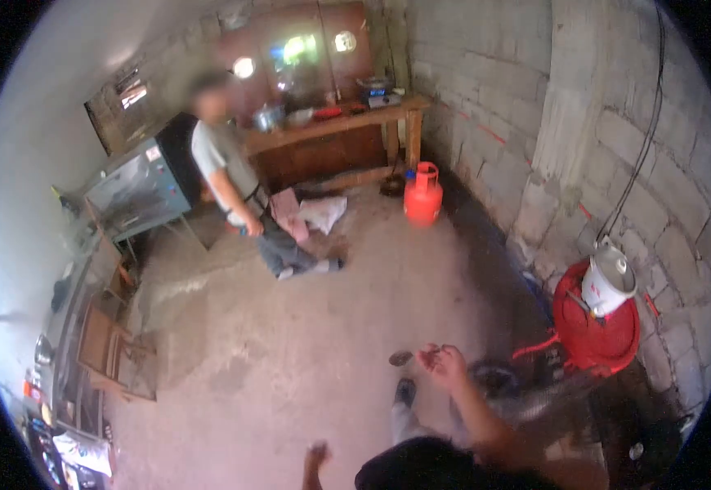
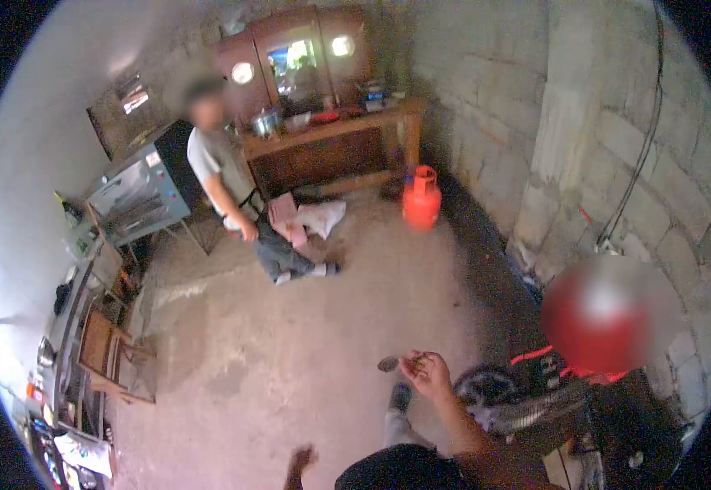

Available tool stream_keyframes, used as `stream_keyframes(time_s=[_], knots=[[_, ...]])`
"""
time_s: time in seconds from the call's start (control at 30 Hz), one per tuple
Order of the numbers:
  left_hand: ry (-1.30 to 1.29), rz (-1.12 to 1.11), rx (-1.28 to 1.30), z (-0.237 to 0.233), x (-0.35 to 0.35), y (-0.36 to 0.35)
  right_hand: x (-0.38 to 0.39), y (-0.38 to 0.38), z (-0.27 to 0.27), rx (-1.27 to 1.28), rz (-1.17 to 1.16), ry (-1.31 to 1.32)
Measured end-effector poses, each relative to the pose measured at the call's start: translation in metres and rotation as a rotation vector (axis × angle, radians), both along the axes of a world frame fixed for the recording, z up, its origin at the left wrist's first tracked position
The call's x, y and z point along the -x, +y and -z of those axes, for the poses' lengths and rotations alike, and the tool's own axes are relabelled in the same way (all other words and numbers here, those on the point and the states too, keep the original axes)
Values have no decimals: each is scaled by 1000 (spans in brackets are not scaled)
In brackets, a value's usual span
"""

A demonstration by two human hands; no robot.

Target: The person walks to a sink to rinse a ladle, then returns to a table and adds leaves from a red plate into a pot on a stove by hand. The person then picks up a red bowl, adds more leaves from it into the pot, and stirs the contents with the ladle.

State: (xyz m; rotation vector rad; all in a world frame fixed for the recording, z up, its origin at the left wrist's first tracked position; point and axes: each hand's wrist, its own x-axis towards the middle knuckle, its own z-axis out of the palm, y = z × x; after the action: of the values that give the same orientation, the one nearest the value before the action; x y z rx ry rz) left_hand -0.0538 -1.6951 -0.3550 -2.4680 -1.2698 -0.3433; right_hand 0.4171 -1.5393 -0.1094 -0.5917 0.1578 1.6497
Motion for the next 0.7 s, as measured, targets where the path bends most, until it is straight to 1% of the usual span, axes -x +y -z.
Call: stream_keyframes(time_s=[0.03, 0.07, 0.1, 0.13, 0.17, 0.2, 0.23, 0.3, 0.37, 0.4, 0.47, 0.5, 0.53, 0.57, 0.6, 0.67, 0.7], knots=[[-72, 18, 271, 3, -6, -15, -13, 27, 17, 25, 15, -55], [-512, -292, 981, -9, -19, -15, -27, 52, 29, 60, 23, -105], [-706, -588, 1308, -21, -34, -1, -41, 78, 32, 64, -5, -257], [-762, -693, 1384, -34, -44, 21, -62, 105, 46, -25, 8, -368], [-783, -728, 1407, -45, -53, 48, -77, 132, 61, -110, 22, -473], [-803, -739, 1409, -53, -60, 71, -87, 154, 43, -39, 100, -476], [-830, -751, 1405, -59, -67, 97, -96, 177, 8, 36, 177, -481], [-913, -795, 1374, -69, -77, 147, -121, 228, -22, -163, 156, -901], [-1033, -863, 1332, -76, -83, 186, -130, 274, -54, -285, 303, -1063], [-1081, -881, 1310, -78, -89, 203, -131, 292, -68, -275, 270, -1083], [-1154, -932, 1301, -86, -99, 236, -131, 341, -102, -334, 487, -1181], [-1154, -942, 1313, -87, -105, 248, -133, 361, -124, -338, 476, -1197], [-1144, -947, 1332, -87, -112, 259, -135, 378, -146, -255, 454, -1040], [-1118, -945, 1363, -82, -119, 269, -139, 393, -156, -167, 436, -881], [-1081, -936, 1399, -79, -126, 276, -153, 407, -151, -156, 437, -888], [-980, -900, 1482, -67, -137, 297, -190, 439, -143, -283, 481, -927], [-921, -876, 1524, -62, -142, 311, -196, 457, -148, -205, 632, -960]])
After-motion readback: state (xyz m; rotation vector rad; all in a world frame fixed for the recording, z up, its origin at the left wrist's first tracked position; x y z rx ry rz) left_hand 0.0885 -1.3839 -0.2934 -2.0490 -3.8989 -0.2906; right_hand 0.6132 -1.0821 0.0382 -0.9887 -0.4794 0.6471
